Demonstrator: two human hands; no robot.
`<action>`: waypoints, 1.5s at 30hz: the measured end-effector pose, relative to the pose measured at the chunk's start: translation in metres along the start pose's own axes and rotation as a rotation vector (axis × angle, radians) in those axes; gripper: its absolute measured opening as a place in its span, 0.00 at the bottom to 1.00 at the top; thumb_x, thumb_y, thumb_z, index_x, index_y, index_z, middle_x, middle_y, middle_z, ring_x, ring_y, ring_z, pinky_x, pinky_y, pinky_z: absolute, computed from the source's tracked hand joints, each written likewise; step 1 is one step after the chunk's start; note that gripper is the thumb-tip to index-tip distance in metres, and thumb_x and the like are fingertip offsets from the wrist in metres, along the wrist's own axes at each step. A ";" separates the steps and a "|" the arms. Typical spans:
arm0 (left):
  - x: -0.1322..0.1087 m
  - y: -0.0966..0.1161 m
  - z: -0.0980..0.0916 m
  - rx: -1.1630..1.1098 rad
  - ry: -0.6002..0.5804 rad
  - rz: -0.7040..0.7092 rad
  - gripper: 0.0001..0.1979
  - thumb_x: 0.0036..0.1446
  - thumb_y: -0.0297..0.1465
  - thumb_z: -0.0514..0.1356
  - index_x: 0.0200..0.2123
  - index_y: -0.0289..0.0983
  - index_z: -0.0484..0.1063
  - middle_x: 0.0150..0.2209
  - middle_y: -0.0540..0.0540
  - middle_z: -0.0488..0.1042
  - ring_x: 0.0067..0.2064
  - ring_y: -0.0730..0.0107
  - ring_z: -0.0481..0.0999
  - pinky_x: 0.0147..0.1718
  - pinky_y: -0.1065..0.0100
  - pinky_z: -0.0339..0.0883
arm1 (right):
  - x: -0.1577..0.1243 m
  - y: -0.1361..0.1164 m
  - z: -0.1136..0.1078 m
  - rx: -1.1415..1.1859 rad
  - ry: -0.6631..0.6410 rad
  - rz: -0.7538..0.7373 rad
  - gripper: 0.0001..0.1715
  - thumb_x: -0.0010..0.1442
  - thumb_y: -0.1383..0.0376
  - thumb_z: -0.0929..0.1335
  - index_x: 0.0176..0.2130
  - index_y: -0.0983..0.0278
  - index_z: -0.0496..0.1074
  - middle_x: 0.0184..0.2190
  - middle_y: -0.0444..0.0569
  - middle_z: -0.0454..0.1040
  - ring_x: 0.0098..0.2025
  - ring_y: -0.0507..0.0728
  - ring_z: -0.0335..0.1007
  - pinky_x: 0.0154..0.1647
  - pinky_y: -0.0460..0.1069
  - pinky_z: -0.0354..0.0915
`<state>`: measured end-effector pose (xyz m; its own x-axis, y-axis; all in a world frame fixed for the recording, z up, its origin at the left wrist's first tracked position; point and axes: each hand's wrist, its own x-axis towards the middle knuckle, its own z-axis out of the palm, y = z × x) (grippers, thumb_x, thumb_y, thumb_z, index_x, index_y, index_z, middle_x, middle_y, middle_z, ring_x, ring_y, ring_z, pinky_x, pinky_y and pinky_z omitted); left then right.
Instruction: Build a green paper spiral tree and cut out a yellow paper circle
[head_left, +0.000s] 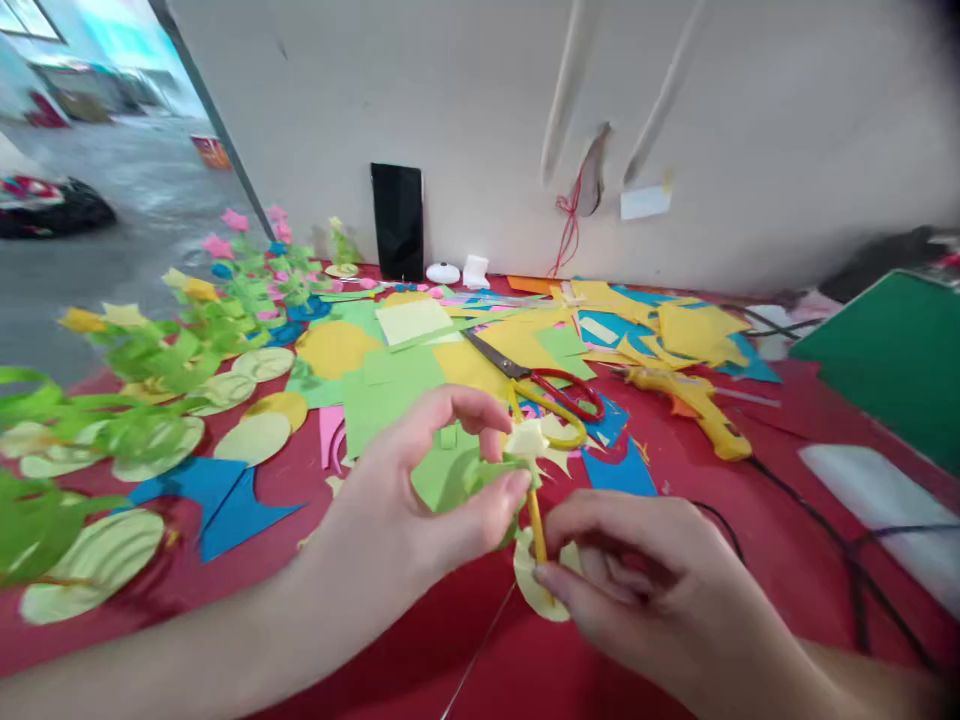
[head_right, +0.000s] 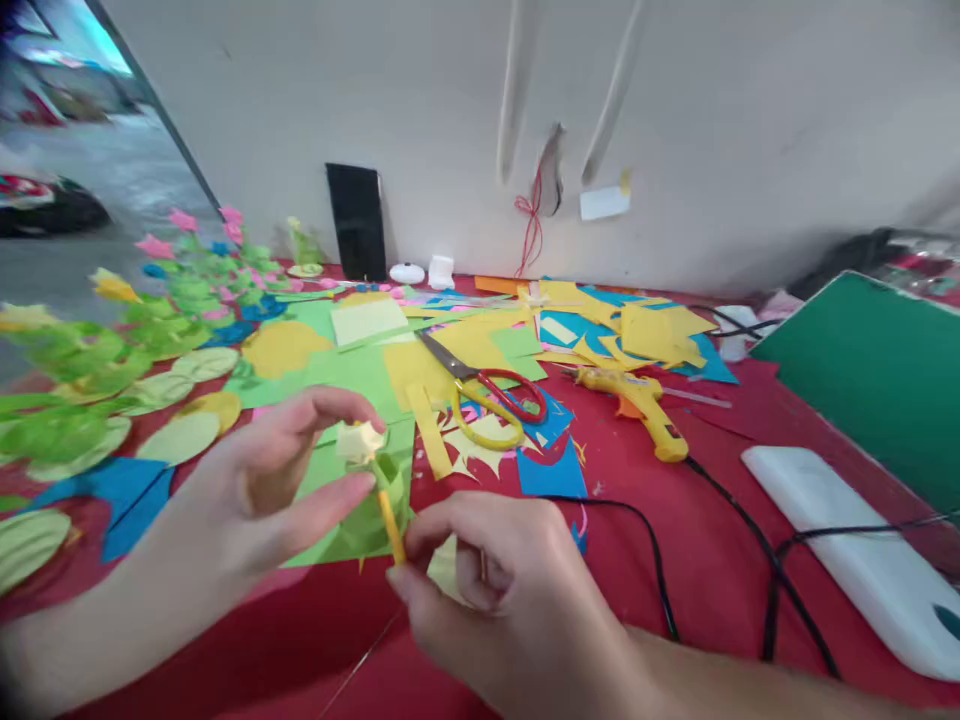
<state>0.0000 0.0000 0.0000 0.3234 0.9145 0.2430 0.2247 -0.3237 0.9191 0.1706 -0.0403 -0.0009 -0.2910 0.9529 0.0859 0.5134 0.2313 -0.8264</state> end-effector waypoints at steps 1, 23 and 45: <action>0.000 0.000 0.000 0.001 -0.005 0.001 0.07 0.52 0.27 0.57 0.32 0.44 0.62 0.34 0.58 0.64 0.29 0.80 0.67 0.25 0.82 0.63 | -0.001 -0.001 -0.001 0.008 -0.001 0.001 0.03 0.48 0.71 0.66 0.26 0.64 0.68 0.14 0.36 0.54 0.15 0.44 0.44 0.13 0.40 0.45; -0.001 0.008 0.001 -0.003 0.029 -0.013 0.08 0.47 0.25 0.58 0.31 0.42 0.62 0.34 0.57 0.65 0.33 0.79 0.66 0.34 0.80 0.63 | -0.005 0.001 -0.001 -0.041 0.073 -0.102 0.06 0.48 0.73 0.66 0.27 0.63 0.66 0.16 0.36 0.56 0.16 0.44 0.46 0.14 0.41 0.46; -0.001 0.013 -0.001 0.024 -0.038 -0.065 0.06 0.51 0.28 0.57 0.33 0.42 0.62 0.30 0.57 0.65 0.28 0.79 0.66 0.27 0.80 0.63 | -0.005 -0.001 -0.003 -0.083 0.032 -0.081 0.06 0.48 0.73 0.65 0.27 0.63 0.66 0.15 0.36 0.52 0.15 0.45 0.45 0.14 0.40 0.46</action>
<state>0.0019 -0.0045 0.0120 0.3417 0.9241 0.1712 0.2684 -0.2705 0.9245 0.1741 -0.0448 0.0018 -0.3088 0.9360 0.1691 0.5546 0.3216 -0.7675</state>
